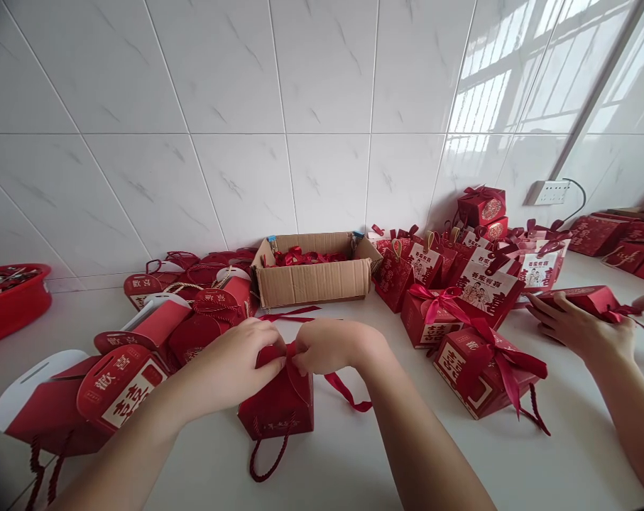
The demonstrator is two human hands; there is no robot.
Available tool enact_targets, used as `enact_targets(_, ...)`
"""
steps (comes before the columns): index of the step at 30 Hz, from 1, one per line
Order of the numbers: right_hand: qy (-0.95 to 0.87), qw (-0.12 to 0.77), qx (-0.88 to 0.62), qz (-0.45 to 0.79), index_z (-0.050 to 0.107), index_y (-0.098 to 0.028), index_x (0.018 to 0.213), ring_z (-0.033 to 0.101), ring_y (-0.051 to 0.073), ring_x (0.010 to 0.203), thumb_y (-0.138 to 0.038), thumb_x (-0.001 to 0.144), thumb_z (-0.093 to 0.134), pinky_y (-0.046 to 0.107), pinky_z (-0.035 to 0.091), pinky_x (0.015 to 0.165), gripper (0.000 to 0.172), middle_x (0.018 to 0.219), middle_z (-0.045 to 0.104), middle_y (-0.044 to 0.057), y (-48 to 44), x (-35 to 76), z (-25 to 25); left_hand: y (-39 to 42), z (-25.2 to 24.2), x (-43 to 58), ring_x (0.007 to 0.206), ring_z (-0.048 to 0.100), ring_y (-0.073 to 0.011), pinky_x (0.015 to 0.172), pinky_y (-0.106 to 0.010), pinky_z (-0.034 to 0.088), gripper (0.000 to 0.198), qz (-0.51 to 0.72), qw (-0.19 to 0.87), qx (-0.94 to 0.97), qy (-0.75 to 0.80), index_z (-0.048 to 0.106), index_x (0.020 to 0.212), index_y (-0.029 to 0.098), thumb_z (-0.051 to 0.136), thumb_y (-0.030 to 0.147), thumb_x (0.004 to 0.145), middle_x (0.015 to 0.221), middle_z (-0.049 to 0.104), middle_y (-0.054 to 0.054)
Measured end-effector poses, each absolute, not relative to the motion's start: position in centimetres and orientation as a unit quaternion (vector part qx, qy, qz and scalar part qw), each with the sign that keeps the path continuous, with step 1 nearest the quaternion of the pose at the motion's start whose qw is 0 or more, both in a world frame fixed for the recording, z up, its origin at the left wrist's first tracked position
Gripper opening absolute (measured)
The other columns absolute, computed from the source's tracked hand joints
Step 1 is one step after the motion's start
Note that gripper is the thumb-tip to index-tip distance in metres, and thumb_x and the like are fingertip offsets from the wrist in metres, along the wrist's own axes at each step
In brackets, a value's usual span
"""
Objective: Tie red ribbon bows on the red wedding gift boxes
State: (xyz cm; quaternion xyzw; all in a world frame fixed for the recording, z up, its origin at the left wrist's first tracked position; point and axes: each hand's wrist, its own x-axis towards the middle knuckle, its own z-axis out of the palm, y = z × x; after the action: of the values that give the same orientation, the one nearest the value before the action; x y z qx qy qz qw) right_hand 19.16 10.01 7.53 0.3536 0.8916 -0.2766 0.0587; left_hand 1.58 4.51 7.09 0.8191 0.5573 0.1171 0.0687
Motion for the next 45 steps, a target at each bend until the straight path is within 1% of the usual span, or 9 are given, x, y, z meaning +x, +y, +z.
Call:
enact_targets(6,0.887,0.063,0.356,-0.287,0.051,-0.019,0.065,0.038,0.010,0.049,-0.026,0.079,0.043,0.025,0.027,0.046,0.018,0.058,0.048,-0.003,10.1,19.1,7.4,4.9,6.9,1.3,0.091,0.058,-0.0255,0.073,-0.035,0.046,0.018,0.126,0.108,0.825,0.540,0.063,0.073,0.022,0.047,0.026,0.079,0.088,0.063,-0.006)
enact_targets(12,0.885,0.037,0.369,-0.281,0.061,-0.018,0.075,0.052,0.014,0.061,-0.033,0.084,0.043,0.025,0.033,0.051,0.025,0.074,0.062,0.002,9.8,19.8,8.1,4.4,7.9,1.5,0.090,0.057,-0.0210,0.072,-0.029,0.044,0.014,0.191,0.120,0.809,0.542,0.060,0.071,0.022,0.049,0.027,0.078,0.088,0.063,-0.002)
enact_targets(18,0.893,-0.143,0.313,-0.292,0.062,-0.020,0.101,0.056,0.020,0.097,-0.028,0.085,0.049,0.029,0.042,0.077,0.022,0.110,0.062,0.007,9.6,20.5,8.4,3.9,9.3,1.8,0.065,0.052,-0.0127,0.056,-0.023,0.038,0.016,0.261,0.163,0.774,0.554,0.056,0.072,0.021,0.047,0.027,0.083,0.073,0.059,0.003)
enact_targets(24,0.844,-0.252,0.181,-0.438,0.060,-0.016,0.084,0.049,0.011,0.066,-0.031,0.089,0.052,0.024,0.041,0.062,0.018,0.074,0.057,-0.001,9.3,19.9,8.8,3.0,10.7,0.8,0.072,0.054,-0.0121,0.065,-0.022,0.041,0.019,0.341,0.143,0.750,0.549,0.055,0.078,0.022,0.046,0.036,0.088,0.077,0.062,0.004)
enact_targets(30,0.745,-0.444,0.171,-0.467,0.056,-0.017,0.073,0.051,0.011,0.069,-0.030,0.088,0.057,0.025,0.043,0.066,0.020,0.071,0.054,0.000,8.0,21.6,10.1,2.6,9.8,-2.0,0.060,0.057,-0.0151,0.051,-0.025,0.037,0.033,0.090,0.154,0.752,0.634,0.055,0.078,0.024,0.050,0.057,0.080,0.070,0.064,0.003)
enact_targets(33,0.701,-0.538,0.187,-0.430,0.060,-0.019,0.077,0.054,0.013,0.071,-0.027,0.089,0.056,0.027,0.044,0.067,0.015,0.072,0.056,0.001,7.0,23.1,10.7,2.9,9.0,-2.4,0.055,0.054,-0.0156,0.046,-0.026,0.030,0.032,-0.011,0.129,0.755,0.643,0.054,0.067,0.023,0.053,0.053,0.076,0.063,0.062,0.002)
enact_targets(38,0.605,-0.689,0.121,-0.381,0.065,-0.022,0.079,0.052,0.014,0.067,-0.022,0.085,0.058,0.029,0.045,0.065,0.010,0.070,0.055,0.001,5.4,25.7,11.7,3.1,9.0,-1.8,0.049,0.044,-0.0131,0.044,-0.026,0.023,0.026,-0.048,0.123,0.759,0.637,0.047,0.060,0.022,0.045,0.040,0.079,0.055,0.055,0.002)
enact_targets(42,0.562,-0.693,0.042,-0.450,0.063,-0.022,0.072,0.035,0.010,0.048,-0.028,0.080,0.062,0.026,0.040,0.052,0.009,0.053,0.033,-0.004,4.8,27.1,12.4,3.3,9.0,-2.0,0.046,0.033,-0.0113,0.044,-0.027,0.020,0.023,-0.038,0.113,0.775,0.621,0.036,0.058,0.020,0.042,0.031,0.077,0.051,0.042,0.003)
enact_targets(45,0.580,-0.650,0.073,-0.486,0.061,-0.024,0.068,0.041,0.012,0.049,-0.031,0.083,0.056,0.028,0.041,0.054,0.018,0.051,0.036,-0.003,5.4,26.2,12.2,4.0,8.7,-2.4,0.045,0.030,-0.0113,0.044,-0.027,0.020,0.025,-0.035,0.108,0.768,0.630,0.034,0.058,0.020,0.041,0.032,0.078,0.051,0.039,0.003)
